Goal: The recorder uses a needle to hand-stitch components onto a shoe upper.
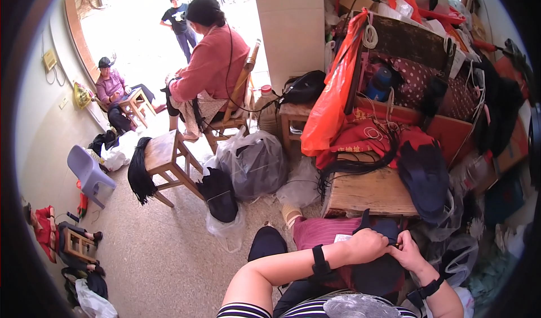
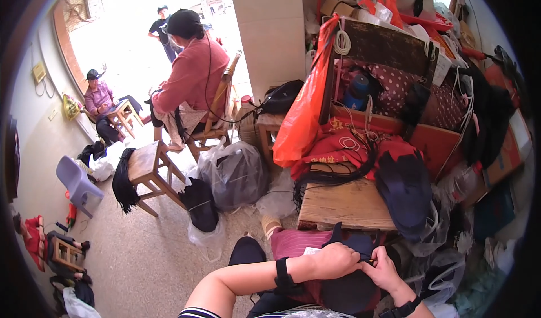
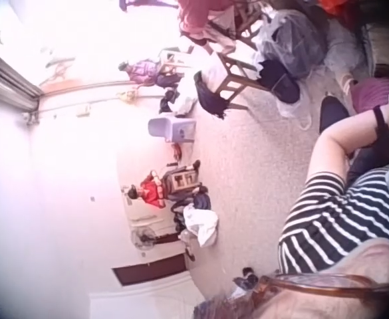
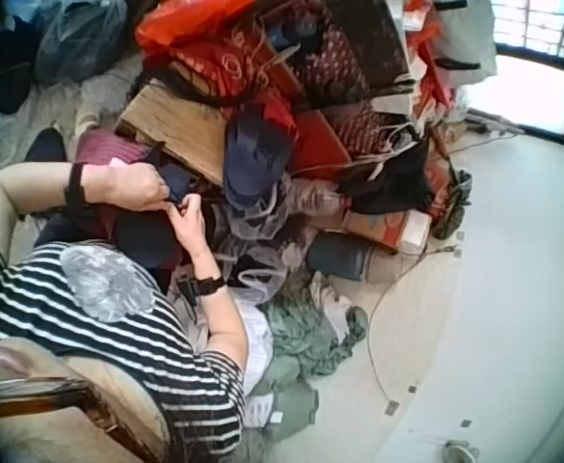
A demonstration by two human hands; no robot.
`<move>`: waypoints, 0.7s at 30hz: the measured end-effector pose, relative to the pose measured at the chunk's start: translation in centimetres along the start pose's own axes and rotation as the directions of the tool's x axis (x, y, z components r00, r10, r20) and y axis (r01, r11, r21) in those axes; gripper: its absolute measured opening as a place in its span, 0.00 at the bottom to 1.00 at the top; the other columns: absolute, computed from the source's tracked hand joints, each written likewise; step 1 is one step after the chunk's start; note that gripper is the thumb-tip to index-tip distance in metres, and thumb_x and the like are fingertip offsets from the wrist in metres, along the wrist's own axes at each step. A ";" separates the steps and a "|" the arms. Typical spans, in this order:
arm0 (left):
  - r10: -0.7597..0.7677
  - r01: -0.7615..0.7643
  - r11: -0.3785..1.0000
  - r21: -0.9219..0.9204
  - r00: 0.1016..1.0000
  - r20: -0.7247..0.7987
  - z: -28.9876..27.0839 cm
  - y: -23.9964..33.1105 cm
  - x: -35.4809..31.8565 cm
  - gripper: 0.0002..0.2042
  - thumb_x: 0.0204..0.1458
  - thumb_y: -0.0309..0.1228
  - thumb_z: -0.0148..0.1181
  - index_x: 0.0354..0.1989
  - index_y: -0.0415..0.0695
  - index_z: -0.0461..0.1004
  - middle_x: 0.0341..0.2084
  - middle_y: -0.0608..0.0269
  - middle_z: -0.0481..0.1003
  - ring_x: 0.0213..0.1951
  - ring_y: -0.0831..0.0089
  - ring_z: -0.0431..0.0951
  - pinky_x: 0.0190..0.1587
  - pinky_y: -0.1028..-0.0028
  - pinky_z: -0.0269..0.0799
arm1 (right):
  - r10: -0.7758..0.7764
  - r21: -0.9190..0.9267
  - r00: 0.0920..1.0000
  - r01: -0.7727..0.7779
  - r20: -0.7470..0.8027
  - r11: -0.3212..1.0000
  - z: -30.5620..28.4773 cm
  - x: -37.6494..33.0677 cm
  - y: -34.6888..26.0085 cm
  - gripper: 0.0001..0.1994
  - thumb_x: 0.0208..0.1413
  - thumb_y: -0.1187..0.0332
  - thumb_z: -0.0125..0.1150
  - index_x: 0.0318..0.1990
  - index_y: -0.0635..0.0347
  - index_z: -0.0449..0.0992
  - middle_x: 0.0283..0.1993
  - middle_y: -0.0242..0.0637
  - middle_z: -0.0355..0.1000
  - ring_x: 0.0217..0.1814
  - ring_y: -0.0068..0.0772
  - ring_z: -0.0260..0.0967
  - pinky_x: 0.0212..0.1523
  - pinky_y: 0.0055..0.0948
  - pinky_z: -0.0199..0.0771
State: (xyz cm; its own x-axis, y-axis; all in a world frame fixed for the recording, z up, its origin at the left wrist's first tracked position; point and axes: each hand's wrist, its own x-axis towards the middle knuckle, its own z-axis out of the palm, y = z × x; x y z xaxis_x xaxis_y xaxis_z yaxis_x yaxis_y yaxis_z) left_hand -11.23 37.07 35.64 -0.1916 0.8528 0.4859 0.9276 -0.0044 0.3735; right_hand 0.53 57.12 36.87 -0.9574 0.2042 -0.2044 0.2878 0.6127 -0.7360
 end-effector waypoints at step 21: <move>0.044 -0.011 0.991 -0.136 0.969 0.243 -3.5 1.5 0.7 0.16 0.54 0.30 0.67 0.23 0.42 0.65 0.18 0.55 0.69 0.24 0.53 0.73 0.30 0.58 0.70 | -0.320 0.154 0.947 0.312 0.031 0.938 -0.3 -1.3 0.6 0.07 0.69 0.69 0.52 0.45 0.61 0.61 0.42 0.42 0.66 0.43 0.44 0.71 0.45 0.40 0.71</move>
State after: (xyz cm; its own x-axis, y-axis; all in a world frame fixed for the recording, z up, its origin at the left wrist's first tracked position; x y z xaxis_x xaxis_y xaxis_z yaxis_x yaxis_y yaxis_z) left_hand -11.10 35.88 39.32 -0.0664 0.9531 0.2953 0.8776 -0.0850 0.4717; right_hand 1.95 57.40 36.91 -0.9994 -0.0264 0.0225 -0.0329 0.5210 -0.8530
